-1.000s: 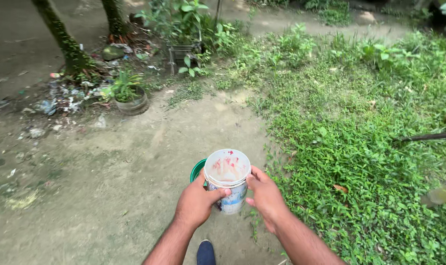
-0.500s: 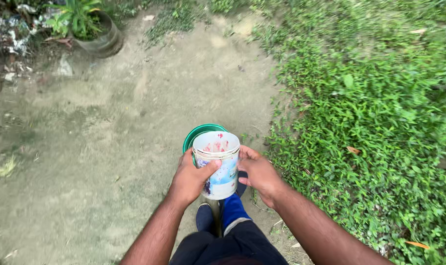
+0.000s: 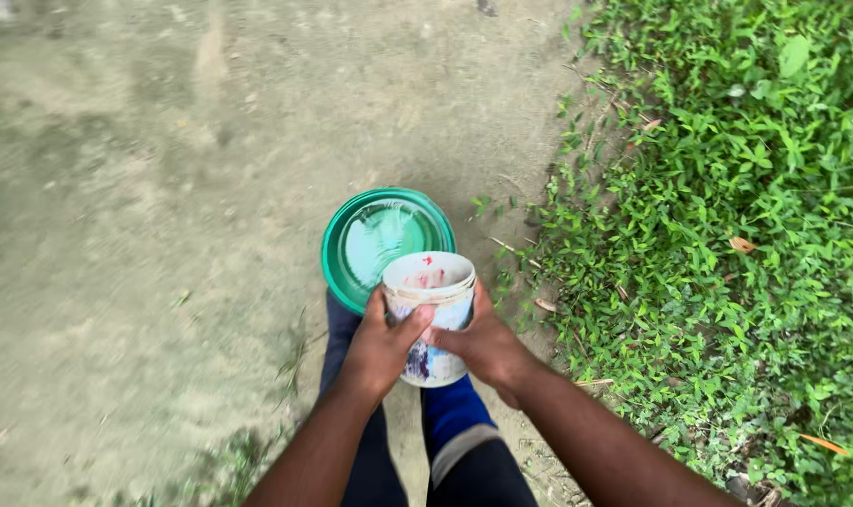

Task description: The person scoops water from a green bucket using a plastic cup and pours it over leafy green plants in an outdoor garden.

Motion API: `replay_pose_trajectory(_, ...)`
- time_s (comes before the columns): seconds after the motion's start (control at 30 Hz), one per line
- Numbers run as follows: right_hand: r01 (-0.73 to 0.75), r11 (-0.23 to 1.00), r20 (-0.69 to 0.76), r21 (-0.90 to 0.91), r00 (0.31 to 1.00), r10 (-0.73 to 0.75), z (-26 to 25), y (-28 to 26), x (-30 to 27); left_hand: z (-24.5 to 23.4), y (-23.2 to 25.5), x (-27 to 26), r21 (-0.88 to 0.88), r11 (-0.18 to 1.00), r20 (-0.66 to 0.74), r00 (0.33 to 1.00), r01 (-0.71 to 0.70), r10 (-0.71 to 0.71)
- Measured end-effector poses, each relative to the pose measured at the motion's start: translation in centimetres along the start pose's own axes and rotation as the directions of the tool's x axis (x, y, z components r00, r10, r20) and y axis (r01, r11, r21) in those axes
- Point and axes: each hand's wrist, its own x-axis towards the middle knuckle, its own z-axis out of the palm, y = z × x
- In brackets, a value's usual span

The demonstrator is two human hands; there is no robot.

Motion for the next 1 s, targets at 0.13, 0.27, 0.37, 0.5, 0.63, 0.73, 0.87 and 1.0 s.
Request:
replay_pose_trajectory(0.13,-0.011,0.997,-0.028,0.080,1.000,0.013,-0.5,4.1,7.8,-0.8,-3.7,6.3,0.047,0.995,-0.013,0.996,0.092,-0.091)
replay_pose_trajectory(0.27,0.058,0.989,-0.040,0.137,0.998,-0.053,1.0,8.4,15.6,-3.1,-7.3,13.7,-0.033,0.999,-0.003,0.999,0.042,-0.042)
replay_pose_trajectory(0.37,-0.020,0.998,-0.142,0.051,0.990,0.027,2.3,11.1,21.4,-4.8,-10.2,19.2,0.035,0.997,-0.007,0.998,0.063,-0.063)
replay_pose_trajectory(0.5,-0.210,0.964,-0.154,0.160,0.960,0.235,3.0,14.1,28.4,-7.0,-14.5,25.3,0.143,0.981,-0.010,0.992,0.128,-0.128)
replay_pose_trajectory(0.63,-0.339,0.925,-0.141,0.171,0.921,0.364,3.1,16.6,32.5,-8.3,-18.6,29.0,0.079,0.970,-0.010,0.973,0.230,-0.230)
replay_pose_trajectory(0.73,-0.324,0.932,-0.148,0.163,0.926,0.348,3.0,17.9,34.5,-9.0,-20.3,30.8,0.192,0.943,-0.039,0.963,0.271,-0.268)
replay_pose_trajectory(0.87,-0.309,0.944,-0.172,0.116,0.930,0.326,3.0,18.3,35.7,-9.4,-21.3,31.7,0.064,0.976,0.016,0.977,0.210,-0.211)
replay_pose_trajectory(1.0,-0.308,0.949,-0.200,0.069,0.928,0.315,3.0,18.0,36.2,-9.5,-21.6,32.7,0.078,0.972,0.030,0.974,0.221,-0.224)
